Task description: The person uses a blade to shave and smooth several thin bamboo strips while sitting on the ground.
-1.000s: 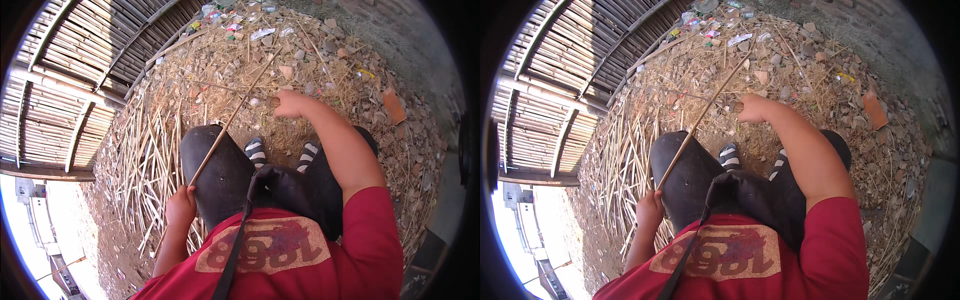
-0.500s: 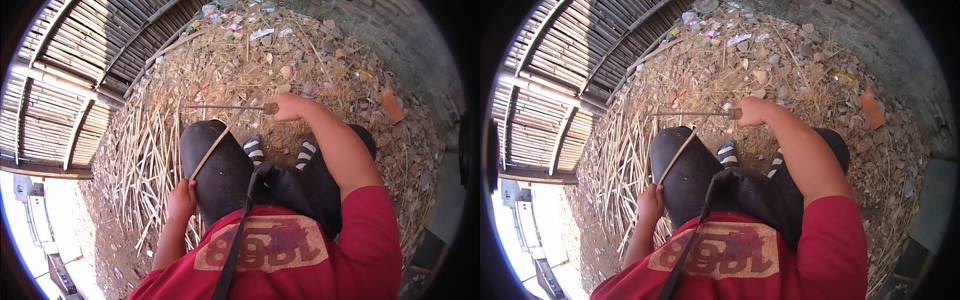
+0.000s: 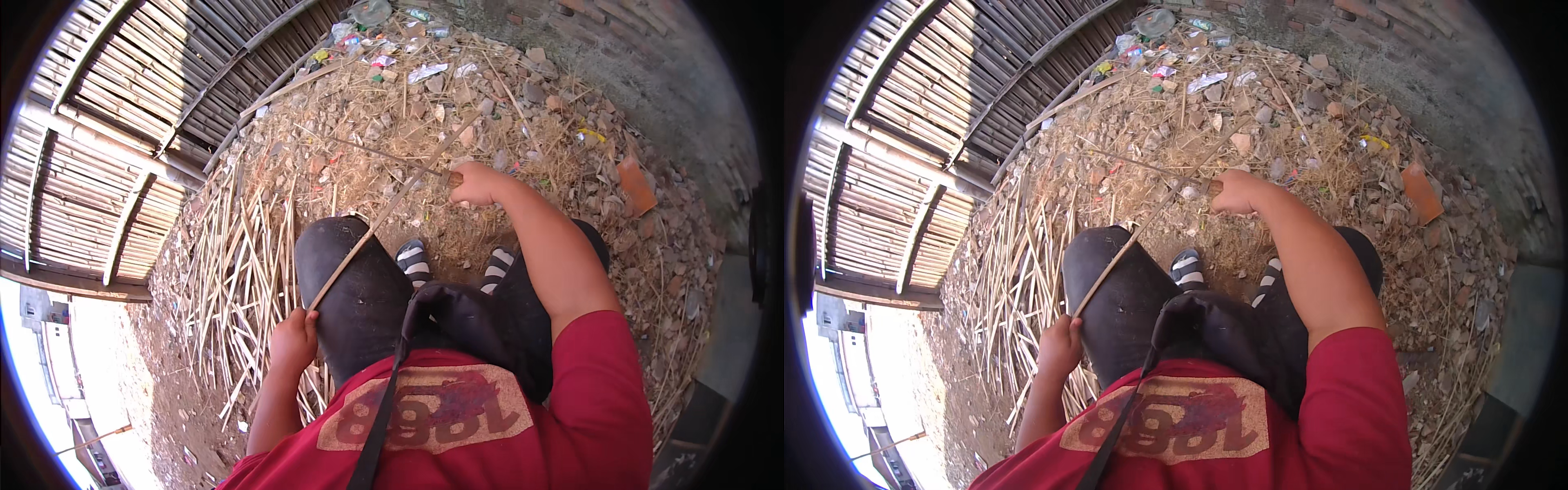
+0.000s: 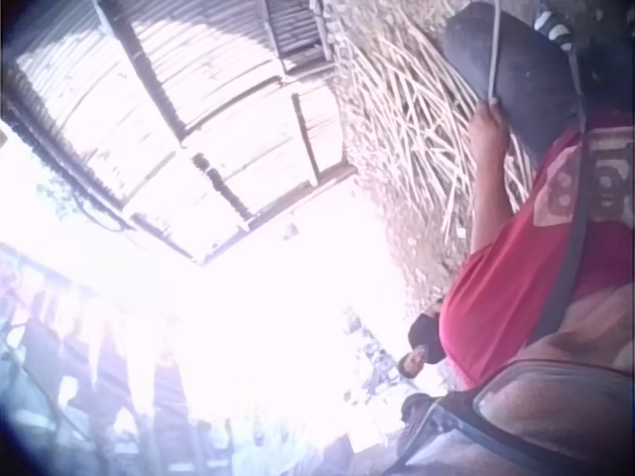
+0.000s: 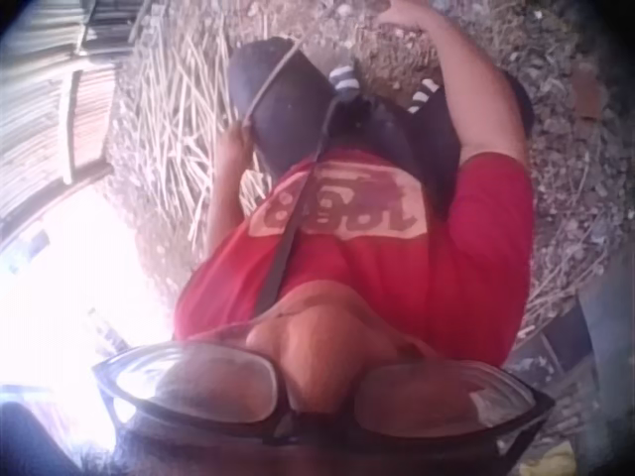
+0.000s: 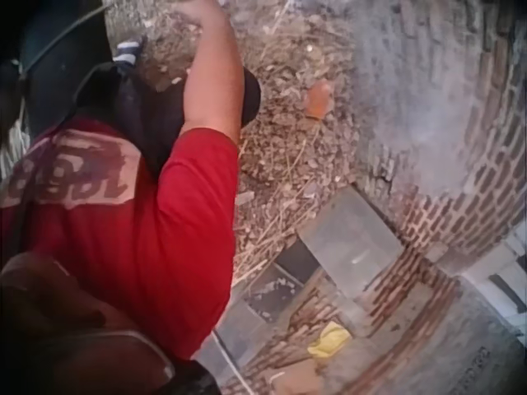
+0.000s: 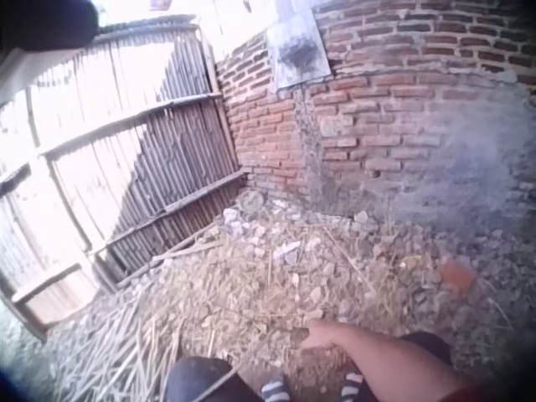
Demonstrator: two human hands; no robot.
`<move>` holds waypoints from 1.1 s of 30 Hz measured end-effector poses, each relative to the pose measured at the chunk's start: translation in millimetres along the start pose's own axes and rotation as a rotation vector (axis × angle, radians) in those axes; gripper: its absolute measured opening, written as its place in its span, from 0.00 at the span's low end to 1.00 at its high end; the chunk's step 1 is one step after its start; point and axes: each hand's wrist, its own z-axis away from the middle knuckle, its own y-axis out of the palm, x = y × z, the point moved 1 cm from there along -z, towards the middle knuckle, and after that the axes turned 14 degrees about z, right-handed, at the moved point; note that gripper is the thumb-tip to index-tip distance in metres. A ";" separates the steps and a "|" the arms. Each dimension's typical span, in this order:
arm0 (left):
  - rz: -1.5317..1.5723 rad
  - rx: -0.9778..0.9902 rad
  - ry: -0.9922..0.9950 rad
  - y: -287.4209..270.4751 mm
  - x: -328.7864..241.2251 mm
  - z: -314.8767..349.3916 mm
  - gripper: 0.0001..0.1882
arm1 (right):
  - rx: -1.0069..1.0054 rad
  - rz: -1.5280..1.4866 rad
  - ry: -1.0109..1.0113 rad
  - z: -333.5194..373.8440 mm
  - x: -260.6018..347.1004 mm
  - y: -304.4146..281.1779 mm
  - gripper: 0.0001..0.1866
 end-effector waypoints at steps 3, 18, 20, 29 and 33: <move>-0.015 0.016 0.002 -5.1 -7.4 0.1 0.19 | -0.055 -0.018 0.012 4.8 4.4 1.5 0.17; 0.069 0.061 -0.042 -5.0 -9.4 0.8 0.21 | -0.002 0.195 -0.272 20.2 61.9 11.1 0.17; 0.062 0.063 -0.014 -2.1 -5.4 -2.5 0.21 | -0.067 0.145 -0.225 10.6 32.8 18.1 0.17; 0.039 0.062 0.017 -1.4 8.3 -1.0 0.21 | -0.055 0.165 -0.265 12.6 44.9 11.5 0.19; 0.000 0.060 0.020 -2.7 4.9 -4.8 0.21 | 0.048 -0.003 0.045 3.4 -5.9 -1.7 0.19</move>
